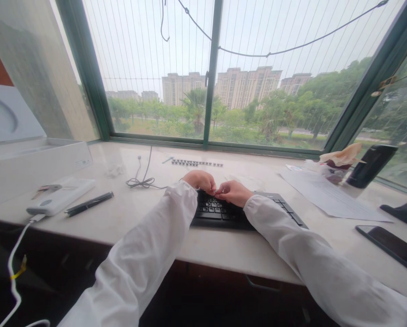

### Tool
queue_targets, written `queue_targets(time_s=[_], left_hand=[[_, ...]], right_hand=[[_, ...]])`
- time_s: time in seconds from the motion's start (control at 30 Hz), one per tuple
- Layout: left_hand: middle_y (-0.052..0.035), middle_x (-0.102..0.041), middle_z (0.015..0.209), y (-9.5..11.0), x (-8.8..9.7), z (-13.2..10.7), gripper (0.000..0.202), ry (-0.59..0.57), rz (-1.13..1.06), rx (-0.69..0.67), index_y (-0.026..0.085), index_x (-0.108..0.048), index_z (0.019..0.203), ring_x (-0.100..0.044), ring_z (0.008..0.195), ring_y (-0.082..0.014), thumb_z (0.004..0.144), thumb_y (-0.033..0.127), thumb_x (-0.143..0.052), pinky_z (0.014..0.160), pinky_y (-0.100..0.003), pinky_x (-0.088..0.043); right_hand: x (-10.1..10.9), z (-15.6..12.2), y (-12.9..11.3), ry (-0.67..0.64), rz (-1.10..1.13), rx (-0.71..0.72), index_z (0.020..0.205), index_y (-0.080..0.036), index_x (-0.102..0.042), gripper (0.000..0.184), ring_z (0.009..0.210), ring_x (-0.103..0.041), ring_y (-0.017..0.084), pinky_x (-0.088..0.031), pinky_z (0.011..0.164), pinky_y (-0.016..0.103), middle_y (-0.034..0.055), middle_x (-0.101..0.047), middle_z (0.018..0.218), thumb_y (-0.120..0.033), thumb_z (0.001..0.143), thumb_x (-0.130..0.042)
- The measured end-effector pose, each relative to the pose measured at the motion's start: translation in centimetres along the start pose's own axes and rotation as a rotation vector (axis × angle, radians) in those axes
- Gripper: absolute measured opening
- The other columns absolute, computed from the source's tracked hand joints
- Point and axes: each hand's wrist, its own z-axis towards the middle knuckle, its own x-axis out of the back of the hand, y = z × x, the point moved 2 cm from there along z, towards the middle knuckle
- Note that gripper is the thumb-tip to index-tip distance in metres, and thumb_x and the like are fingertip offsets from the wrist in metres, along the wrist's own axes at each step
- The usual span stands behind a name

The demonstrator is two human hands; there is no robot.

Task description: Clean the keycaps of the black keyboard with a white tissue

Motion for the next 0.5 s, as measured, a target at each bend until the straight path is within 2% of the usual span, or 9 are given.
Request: queue_targets(time_s=[0.17, 0.37, 0.5], left_hand=[[0.0045, -0.053, 0.059, 0.7, 0.2, -0.4, 0.007, 0.057, 0.057, 0.004, 0.017, -0.064, 0.065, -0.043, 0.06, -0.0112, 0.062, 0.018, -0.07, 0.059, -0.024, -0.035], [0.0048, -0.051, 0.052, 1.2, -0.1, -0.6, 0.011, 0.082, 0.064, 0.008, 0.017, -0.064, 0.059, -0.045, 0.061, -0.0126, 0.057, 0.015, -0.075, 0.063, -0.025, -0.035], [0.0052, -0.053, 0.054, 0.4, -0.2, -0.7, 0.011, 0.085, 0.028, 0.015, 0.018, -0.065, 0.062, -0.046, 0.062, -0.0124, 0.062, 0.023, -0.074, 0.061, -0.024, -0.034]], right_hand=[[0.0, -0.1, -0.1, 0.002, -0.044, -0.024, 0.083, -0.017, -0.072, 0.019, 0.052, -0.051, 0.011, -0.035, 0.052, 0.023, -0.0032, -0.058, 0.052, -0.033, 0.073, -0.069], [-0.2, -0.1, -0.4, 0.061, -0.151, 0.029, 0.079, -0.019, -0.074, 0.016, 0.067, -0.058, 0.014, -0.039, 0.058, 0.024, 0.0007, -0.067, 0.069, -0.033, 0.072, -0.07], [-0.3, -0.2, -0.2, 0.011, -0.074, 0.007, 0.082, -0.018, -0.075, 0.021, 0.06, -0.057, 0.014, -0.04, 0.058, 0.024, -0.0005, -0.062, 0.058, -0.036, 0.074, -0.068]])
